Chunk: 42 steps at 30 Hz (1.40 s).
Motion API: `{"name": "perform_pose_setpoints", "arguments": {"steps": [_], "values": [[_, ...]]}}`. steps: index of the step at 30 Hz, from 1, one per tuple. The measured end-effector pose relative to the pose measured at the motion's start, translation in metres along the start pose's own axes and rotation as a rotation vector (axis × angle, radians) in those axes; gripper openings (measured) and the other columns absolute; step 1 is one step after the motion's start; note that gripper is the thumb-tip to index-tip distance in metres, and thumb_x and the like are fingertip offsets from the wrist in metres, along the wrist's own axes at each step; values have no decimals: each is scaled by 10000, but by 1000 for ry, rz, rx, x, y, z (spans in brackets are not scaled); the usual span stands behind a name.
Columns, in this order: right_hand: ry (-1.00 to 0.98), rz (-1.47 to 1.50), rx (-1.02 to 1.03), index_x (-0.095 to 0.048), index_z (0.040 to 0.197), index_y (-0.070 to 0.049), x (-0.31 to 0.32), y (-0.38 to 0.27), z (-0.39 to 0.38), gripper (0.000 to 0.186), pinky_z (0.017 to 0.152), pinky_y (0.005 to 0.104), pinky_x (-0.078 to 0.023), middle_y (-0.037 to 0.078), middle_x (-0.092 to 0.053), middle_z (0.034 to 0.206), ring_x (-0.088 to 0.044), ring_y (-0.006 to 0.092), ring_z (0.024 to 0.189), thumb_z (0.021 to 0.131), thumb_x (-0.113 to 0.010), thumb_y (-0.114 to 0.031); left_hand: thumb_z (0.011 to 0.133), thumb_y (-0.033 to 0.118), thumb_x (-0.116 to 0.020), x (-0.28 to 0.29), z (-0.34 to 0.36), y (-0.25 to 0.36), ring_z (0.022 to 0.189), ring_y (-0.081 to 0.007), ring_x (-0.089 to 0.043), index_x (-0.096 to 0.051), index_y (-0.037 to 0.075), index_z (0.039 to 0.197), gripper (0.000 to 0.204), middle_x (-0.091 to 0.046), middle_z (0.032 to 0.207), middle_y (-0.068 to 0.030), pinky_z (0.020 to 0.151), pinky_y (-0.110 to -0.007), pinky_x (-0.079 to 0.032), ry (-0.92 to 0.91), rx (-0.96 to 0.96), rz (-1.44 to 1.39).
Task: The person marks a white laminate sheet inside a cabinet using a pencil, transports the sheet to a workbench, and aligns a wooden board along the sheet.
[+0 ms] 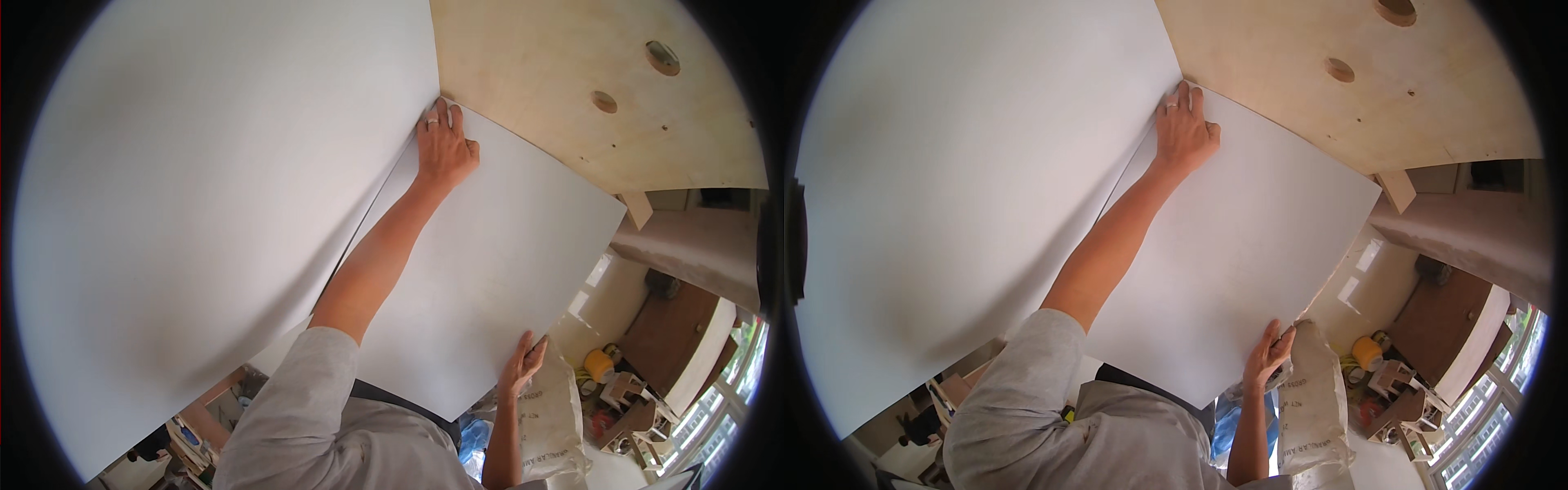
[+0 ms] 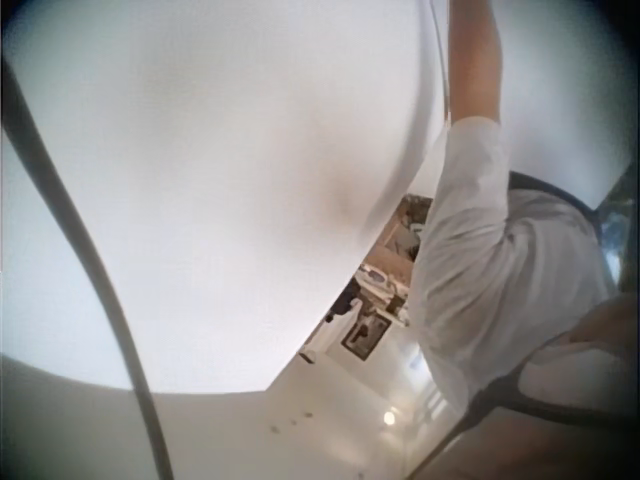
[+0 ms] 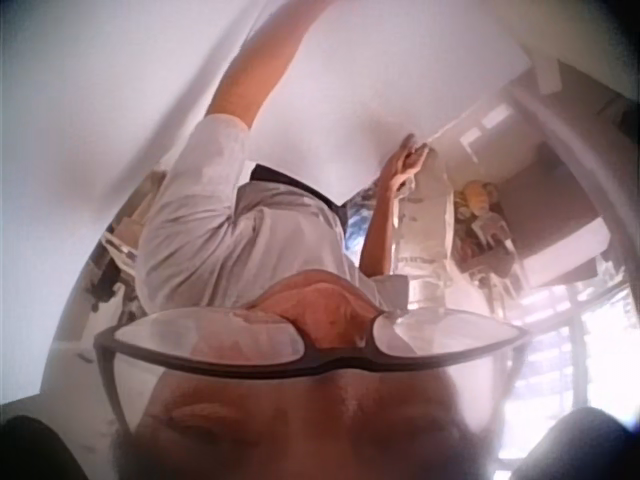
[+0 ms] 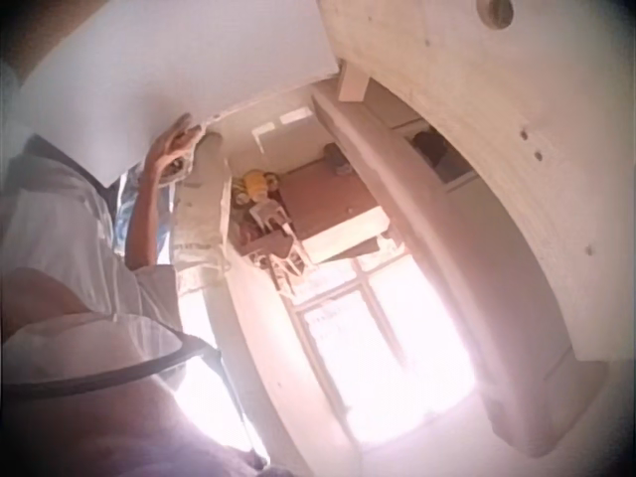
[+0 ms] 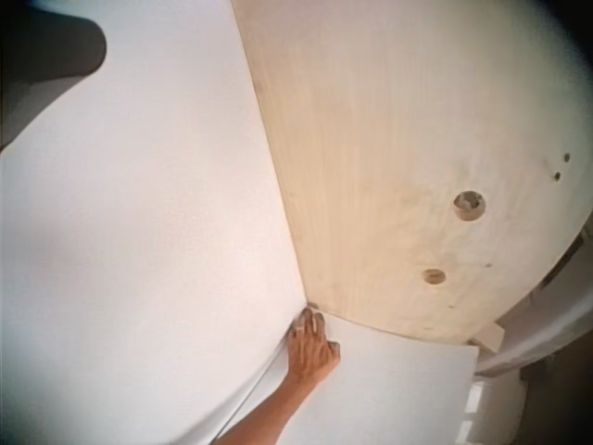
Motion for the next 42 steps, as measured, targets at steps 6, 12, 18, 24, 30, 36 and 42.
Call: {"name": "perform_pose_setpoints", "arguments": {"steps": [6, 12, 18, 24, 30, 36, 42], "values": [[-19, -15, -30, -542, 1420, 114, 0, -3, 0, 490, 980, 291, -478, 131, -649, 1237, -568, 158, 1082, 1123, -620, -268, 823, 187, -604, 1, -1, -1, 1227, -464, -571, -514, -70, 1414, 650, -524, 1521, -342, 987, -545, -446, -18, 7, 0], [4, 34, 34, -499, 1445, 127, 7, 6, 0, 502, 1022, 298, -470, 157, -630, 1313, -573, 176, 1139, 1132, -599, -251, 848, 208, -589, -1, -8, 8, 1260, -459, -559, -500, -75, 1463, 683, -498, 1570, -318, 1018, -553, -438, -60, 51, -10], [-31, 74, 68, -509, 1431, 109, -8, 5, 4, 465, 973, 303, -483, 136, -627, 1246, -567, 167, 1078, 1138, -581, -245, 959, 284, -545, 8, -36, -21, 1342, -422, -504, -471, -49, 1529, 664, -476, 1628, -222, 1136, -557, -378, -79, 111, 10], [-37, -27, 114, -576, 1247, 57, 5, 12, 13, 317, 767, 282, -461, 37, -581, 974, -491, 118, 864, 1140, -574, -241, 1043, 329, -552, 55, -136, -12, 1420, -354, -434, -464, 53, 1580, 610, -401, 1679, -126, 1189, -537, -328, -108, 29, 23], [-94, 50, 75, -547, 1072, 4, -6, -3, 10, 278, 684, 256, -393, -34, -435, 808, -384, 84, 760, 1139, -586, -262, 1035, 463, -597, 113, -246, -26, 1488, -405, -348, -448, 172, 1626, 675, -316, 1723, -142, 1167, -641, -290, -131, 279, 122], [-110, 156, 69, -464, 921, -104, -10, -18, 4, 321, 631, 245, -310, -78, -322, 763, -300, 57, 718, 1137, -603, -296, 999, 562, -613, 122, -261, -27, 1503, -414, -294, -437, 175, 1634, 764, -283, 1714, -191, 1132, -704, -242, -172, 412, 123], [-130, 148, 75, -572, 1065, -66, -15, -26, 0, 260, 657, 252, -368, -75, -389, 771, -351, 51, 720, 1135, -600, -315, 973, 581, -637, 127, -271, -31, 1500, -411, -302, -442, 183, 1632, 794, -291, 1714, -184, 1107, -719, -242, -182, 435, 109]]}}
Point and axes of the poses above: each hand's wrist, its own z-axis towards the middle knuckle, its own x-axis out of the back of the hand, y = z × x, the point moved 6 cm from there along z, towards the middle knuckle
